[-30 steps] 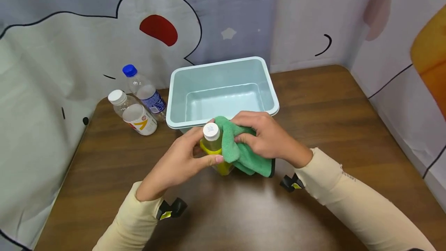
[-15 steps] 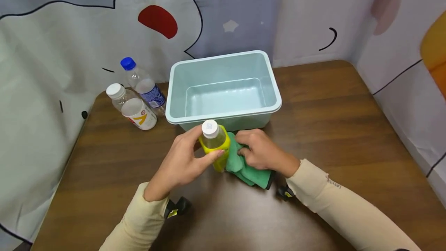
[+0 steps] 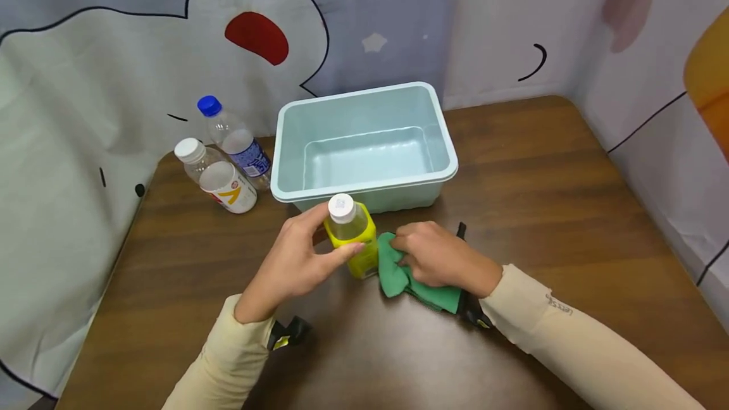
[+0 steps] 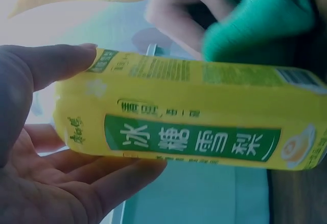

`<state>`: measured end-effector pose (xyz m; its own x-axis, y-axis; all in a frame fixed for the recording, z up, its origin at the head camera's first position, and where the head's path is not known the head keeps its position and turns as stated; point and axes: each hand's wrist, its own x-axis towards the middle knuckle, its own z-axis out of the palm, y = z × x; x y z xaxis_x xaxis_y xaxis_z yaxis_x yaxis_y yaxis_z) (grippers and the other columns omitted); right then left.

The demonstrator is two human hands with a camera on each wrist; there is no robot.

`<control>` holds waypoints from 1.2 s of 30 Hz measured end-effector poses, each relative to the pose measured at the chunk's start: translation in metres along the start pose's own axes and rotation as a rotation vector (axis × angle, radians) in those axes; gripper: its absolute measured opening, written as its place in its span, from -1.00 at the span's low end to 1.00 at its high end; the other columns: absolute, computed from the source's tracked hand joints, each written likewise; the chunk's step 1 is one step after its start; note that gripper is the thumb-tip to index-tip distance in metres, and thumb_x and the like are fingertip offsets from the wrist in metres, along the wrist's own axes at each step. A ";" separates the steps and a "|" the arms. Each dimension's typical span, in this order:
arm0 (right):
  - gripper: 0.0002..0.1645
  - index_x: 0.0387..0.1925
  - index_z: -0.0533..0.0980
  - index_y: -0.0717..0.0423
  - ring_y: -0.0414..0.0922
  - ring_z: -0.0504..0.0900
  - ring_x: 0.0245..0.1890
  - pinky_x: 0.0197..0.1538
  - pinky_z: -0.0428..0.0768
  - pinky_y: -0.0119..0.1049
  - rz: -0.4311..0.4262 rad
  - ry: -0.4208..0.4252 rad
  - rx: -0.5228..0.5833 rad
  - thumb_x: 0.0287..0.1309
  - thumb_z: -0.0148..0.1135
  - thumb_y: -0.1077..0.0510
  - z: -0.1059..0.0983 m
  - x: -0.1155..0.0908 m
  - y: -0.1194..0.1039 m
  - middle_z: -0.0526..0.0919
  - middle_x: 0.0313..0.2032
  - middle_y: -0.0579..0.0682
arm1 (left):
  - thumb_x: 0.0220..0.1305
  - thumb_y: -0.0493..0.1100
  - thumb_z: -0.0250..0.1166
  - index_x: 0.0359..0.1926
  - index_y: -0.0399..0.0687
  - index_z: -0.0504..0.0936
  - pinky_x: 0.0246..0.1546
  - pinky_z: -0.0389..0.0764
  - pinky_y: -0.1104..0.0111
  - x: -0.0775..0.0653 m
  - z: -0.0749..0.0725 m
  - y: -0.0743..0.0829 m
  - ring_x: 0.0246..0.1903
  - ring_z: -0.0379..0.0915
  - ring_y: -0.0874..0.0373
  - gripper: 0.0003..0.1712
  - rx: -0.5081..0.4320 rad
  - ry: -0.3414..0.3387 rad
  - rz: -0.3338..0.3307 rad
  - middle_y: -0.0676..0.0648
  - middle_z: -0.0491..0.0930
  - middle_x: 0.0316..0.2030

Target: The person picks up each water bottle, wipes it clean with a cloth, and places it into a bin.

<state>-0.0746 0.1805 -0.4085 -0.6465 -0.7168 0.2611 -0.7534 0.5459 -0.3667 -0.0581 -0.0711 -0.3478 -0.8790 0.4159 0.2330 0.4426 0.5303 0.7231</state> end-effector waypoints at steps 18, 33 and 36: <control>-0.41 -0.22 0.75 -0.06 -0.35 0.68 -0.25 -0.18 0.61 -0.60 -0.066 0.373 0.265 -0.14 0.33 0.63 -0.048 -0.033 -0.002 0.78 -0.24 -0.20 | 0.17 -0.05 0.58 -0.01 -0.12 0.70 -0.22 0.75 0.39 0.003 -0.033 0.013 -0.24 0.71 0.20 -0.58 0.090 0.010 0.141 -0.02 0.80 -0.13; -0.46 -0.20 0.76 0.09 -0.37 0.67 -0.24 -0.16 0.60 -0.61 -0.027 0.383 0.310 -0.17 0.32 0.64 -0.037 -0.039 0.003 0.80 -0.26 -0.09 | 0.13 -0.06 0.60 -0.08 -0.18 0.71 -0.31 0.74 0.39 0.011 -0.069 0.027 -0.33 0.72 0.19 -0.58 0.149 0.071 0.199 -0.05 0.82 -0.17; -0.47 -0.21 0.76 0.08 -0.38 0.67 -0.23 -0.16 0.60 -0.61 -0.023 0.381 0.310 -0.16 0.32 0.64 -0.036 -0.039 0.003 0.80 -0.26 -0.09 | 0.13 -0.05 0.61 -0.07 -0.19 0.71 -0.32 0.74 0.39 0.013 -0.072 0.028 -0.33 0.72 0.19 -0.57 0.154 0.070 0.201 -0.06 0.82 -0.17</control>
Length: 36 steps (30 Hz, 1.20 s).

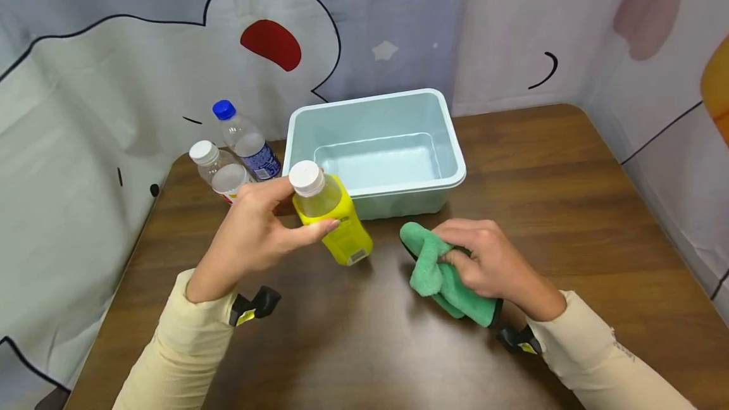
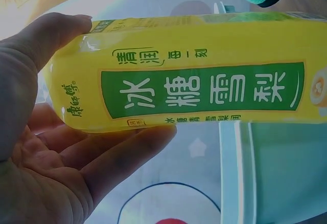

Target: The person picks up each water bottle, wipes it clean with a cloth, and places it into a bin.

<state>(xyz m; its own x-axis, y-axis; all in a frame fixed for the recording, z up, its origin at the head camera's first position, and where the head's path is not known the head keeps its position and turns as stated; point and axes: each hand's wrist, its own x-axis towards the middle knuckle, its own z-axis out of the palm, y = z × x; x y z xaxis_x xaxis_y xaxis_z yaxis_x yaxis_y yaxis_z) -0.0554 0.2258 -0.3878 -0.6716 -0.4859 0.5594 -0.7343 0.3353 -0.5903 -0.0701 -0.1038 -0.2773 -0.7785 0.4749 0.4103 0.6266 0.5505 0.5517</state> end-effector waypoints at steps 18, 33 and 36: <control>-0.45 -0.22 0.76 0.11 -0.39 0.69 -0.23 -0.17 0.62 -0.63 -0.041 0.026 0.019 -0.21 0.33 0.66 0.003 0.000 0.002 0.79 -0.27 -0.05 | 0.12 -0.10 0.61 -0.06 -0.23 0.71 -0.20 0.80 0.34 0.014 -0.027 0.006 -0.26 0.77 0.16 -0.56 -0.011 0.001 0.009 -0.08 0.82 -0.16; -0.45 -0.19 0.76 0.12 -0.40 0.67 -0.23 -0.19 0.62 -0.62 -0.062 0.043 0.041 -0.20 0.33 0.66 0.001 0.004 0.001 0.80 -0.27 -0.04 | 0.12 -0.12 0.61 -0.04 -0.26 0.71 -0.27 0.78 0.39 0.024 -0.044 0.013 -0.31 0.76 0.19 -0.55 -0.009 -0.022 0.010 -0.09 0.82 -0.15; -0.44 -0.19 0.77 0.11 -0.39 0.67 -0.24 -0.20 0.62 -0.62 -0.060 0.037 0.054 -0.19 0.32 0.66 0.001 0.005 0.001 0.79 -0.27 -0.05 | 0.13 -0.12 0.60 -0.05 -0.26 0.71 -0.30 0.77 0.40 0.026 -0.047 0.014 -0.32 0.76 0.18 -0.56 -0.005 -0.028 0.007 -0.09 0.82 -0.16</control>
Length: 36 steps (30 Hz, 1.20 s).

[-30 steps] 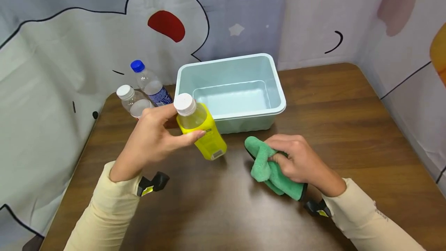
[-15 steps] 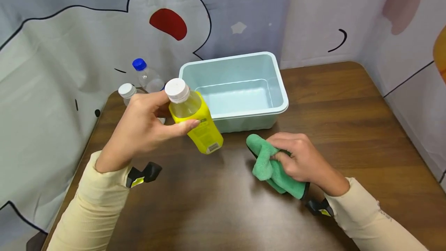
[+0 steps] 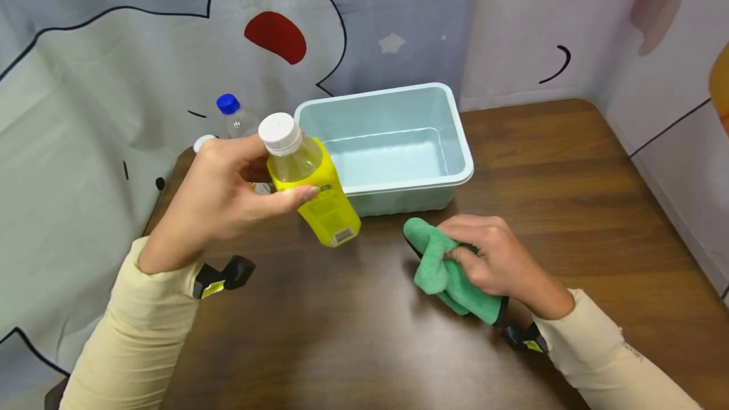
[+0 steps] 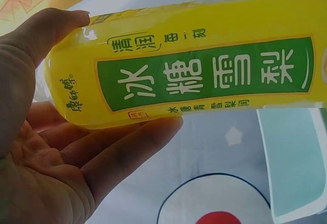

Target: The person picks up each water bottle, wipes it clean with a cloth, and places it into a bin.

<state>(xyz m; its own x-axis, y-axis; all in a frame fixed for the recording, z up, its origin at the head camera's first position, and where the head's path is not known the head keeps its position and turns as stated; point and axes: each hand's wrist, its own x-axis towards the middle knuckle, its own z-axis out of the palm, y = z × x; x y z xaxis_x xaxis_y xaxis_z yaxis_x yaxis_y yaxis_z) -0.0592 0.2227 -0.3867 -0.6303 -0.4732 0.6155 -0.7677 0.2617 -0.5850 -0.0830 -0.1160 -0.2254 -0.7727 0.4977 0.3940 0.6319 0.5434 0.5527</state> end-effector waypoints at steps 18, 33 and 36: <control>-0.42 -0.15 0.76 0.16 -0.37 0.67 -0.22 -0.17 0.59 -0.62 -0.041 0.008 0.020 -0.22 0.32 0.67 0.001 0.001 0.000 0.79 -0.27 -0.03 | 0.15 -0.10 0.59 -0.07 -0.21 0.73 -0.38 0.70 0.47 0.018 -0.016 0.008 -0.42 0.69 0.26 -0.61 0.031 0.027 0.035 -0.02 0.82 -0.22; -0.43 -0.23 0.76 0.16 -0.32 0.68 -0.25 -0.18 0.62 -0.60 -0.094 0.043 0.048 -0.27 0.28 0.68 0.008 0.000 0.002 0.78 -0.30 -0.02 | 0.16 -0.08 0.58 0.01 -0.19 0.73 -0.30 0.75 0.35 0.040 -0.020 0.006 -0.35 0.76 0.17 -0.55 0.022 0.031 0.001 -0.06 0.83 -0.19; -0.44 -0.24 0.76 0.17 -0.32 0.68 -0.25 -0.17 0.62 -0.60 -0.096 0.048 0.053 -0.29 0.29 0.69 0.008 0.000 0.003 0.78 -0.31 -0.01 | 0.18 -0.07 0.57 0.04 -0.19 0.72 -0.24 0.78 0.34 0.046 -0.020 0.006 -0.27 0.80 0.13 -0.53 0.024 0.022 -0.022 -0.08 0.83 -0.14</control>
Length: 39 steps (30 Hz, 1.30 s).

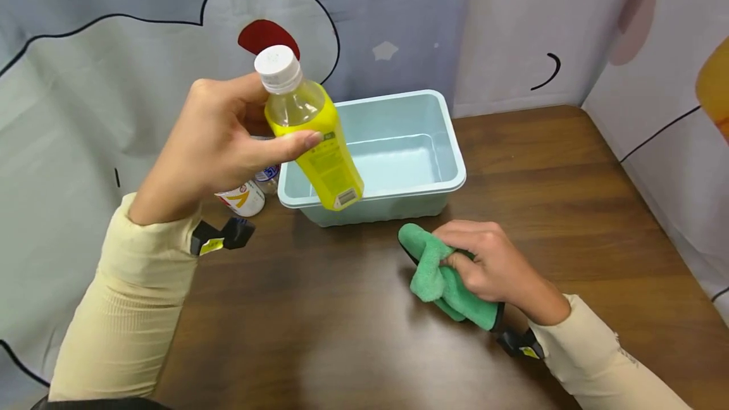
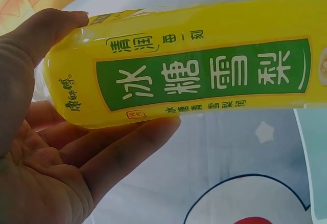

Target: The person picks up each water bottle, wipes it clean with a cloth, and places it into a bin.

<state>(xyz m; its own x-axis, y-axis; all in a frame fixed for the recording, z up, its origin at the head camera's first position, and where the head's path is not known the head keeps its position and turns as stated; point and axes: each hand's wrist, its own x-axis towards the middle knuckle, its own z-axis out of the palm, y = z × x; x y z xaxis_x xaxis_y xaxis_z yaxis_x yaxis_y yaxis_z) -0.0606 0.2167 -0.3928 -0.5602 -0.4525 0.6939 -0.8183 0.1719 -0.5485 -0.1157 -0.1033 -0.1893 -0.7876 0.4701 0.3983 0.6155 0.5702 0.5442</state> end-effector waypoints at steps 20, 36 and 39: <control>-0.43 -0.18 0.76 0.16 -0.35 0.68 -0.24 -0.18 0.62 -0.60 0.029 -0.011 -0.026 -0.24 0.32 0.67 -0.006 -0.004 -0.002 0.79 -0.29 -0.04 | 0.26 -0.03 0.52 0.14 -0.23 0.68 -0.03 0.79 0.31 0.041 0.024 -0.003 -0.06 0.80 0.08 -0.48 -0.037 -0.043 -0.026 -0.13 0.80 0.01; -0.42 -0.23 0.76 0.21 -0.36 0.69 -0.23 -0.14 0.63 -0.61 0.027 0.018 -0.030 -0.34 0.32 0.70 -0.002 -0.012 0.000 0.79 -0.32 0.00 | 0.28 0.01 0.51 0.18 -0.19 0.65 -0.08 0.78 0.39 0.059 0.050 -0.010 -0.07 0.79 0.13 -0.44 -0.042 -0.059 -0.043 -0.10 0.79 0.03; -0.41 -0.21 0.76 0.19 -0.36 0.69 -0.23 -0.15 0.63 -0.60 0.039 0.008 -0.026 -0.32 0.31 0.70 -0.001 -0.014 -0.001 0.79 -0.31 -0.01 | 0.29 0.02 0.50 0.17 -0.18 0.65 -0.08 0.77 0.41 0.063 0.055 -0.012 -0.08 0.79 0.15 -0.46 -0.043 -0.061 -0.042 -0.08 0.79 0.02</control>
<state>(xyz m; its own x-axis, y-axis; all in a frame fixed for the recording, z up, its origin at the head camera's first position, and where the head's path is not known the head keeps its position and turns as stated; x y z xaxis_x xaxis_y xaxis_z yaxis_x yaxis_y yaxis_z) -0.0525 0.2240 -0.4012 -0.5927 -0.4380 0.6759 -0.7988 0.2125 -0.5628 -0.1706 -0.0433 -0.2118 -0.8089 0.4871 0.3292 0.5788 0.5615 0.5914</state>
